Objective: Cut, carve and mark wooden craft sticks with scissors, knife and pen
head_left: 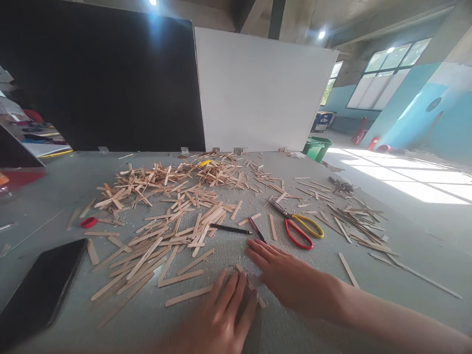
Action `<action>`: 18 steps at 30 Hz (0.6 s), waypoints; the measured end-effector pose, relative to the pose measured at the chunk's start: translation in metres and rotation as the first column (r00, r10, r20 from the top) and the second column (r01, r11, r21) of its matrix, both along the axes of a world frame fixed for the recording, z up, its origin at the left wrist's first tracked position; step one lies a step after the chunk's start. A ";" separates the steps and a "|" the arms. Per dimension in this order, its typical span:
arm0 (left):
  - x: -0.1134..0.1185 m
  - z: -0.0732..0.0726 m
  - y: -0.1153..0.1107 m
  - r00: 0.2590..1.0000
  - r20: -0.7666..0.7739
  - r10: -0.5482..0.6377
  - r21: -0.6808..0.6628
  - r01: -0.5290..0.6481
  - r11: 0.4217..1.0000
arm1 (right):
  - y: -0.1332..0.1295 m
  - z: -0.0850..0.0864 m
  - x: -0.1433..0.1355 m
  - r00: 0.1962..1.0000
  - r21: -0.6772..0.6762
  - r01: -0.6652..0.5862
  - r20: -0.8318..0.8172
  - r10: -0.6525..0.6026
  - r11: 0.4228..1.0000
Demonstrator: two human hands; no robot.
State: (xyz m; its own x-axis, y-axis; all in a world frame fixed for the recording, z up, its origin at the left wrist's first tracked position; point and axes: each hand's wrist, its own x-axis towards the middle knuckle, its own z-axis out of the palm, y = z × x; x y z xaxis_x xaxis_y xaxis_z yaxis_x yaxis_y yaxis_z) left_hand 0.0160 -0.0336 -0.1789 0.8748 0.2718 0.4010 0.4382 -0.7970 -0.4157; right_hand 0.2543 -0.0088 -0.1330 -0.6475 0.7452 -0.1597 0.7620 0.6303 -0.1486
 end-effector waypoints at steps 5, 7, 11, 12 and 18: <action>0.000 -0.002 0.000 1.000 -0.002 -0.001 0.008 0.001 1.000 | -0.001 0.004 -0.002 1.000 -0.029 0.011 -0.006 -0.011 1.000; -0.001 -0.003 0.000 1.000 0.003 0.006 0.017 -0.006 1.000 | -0.001 0.003 -0.002 0.999 -0.028 0.019 -0.027 -0.019 0.999; 0.000 0.000 -0.001 1.000 -0.020 0.010 0.032 -0.009 0.999 | -0.001 0.002 0.000 0.999 -0.020 0.010 -0.051 -0.011 1.000; 0.000 0.000 -0.001 1.000 -0.016 0.010 0.031 -0.009 0.999 | -0.001 0.002 0.000 0.999 -0.022 0.008 -0.046 -0.009 1.000; 0.000 0.000 -0.002 1.000 -0.011 0.012 0.015 -0.012 1.000 | 0.000 0.002 -0.001 1.000 -0.010 -0.008 0.010 0.009 1.000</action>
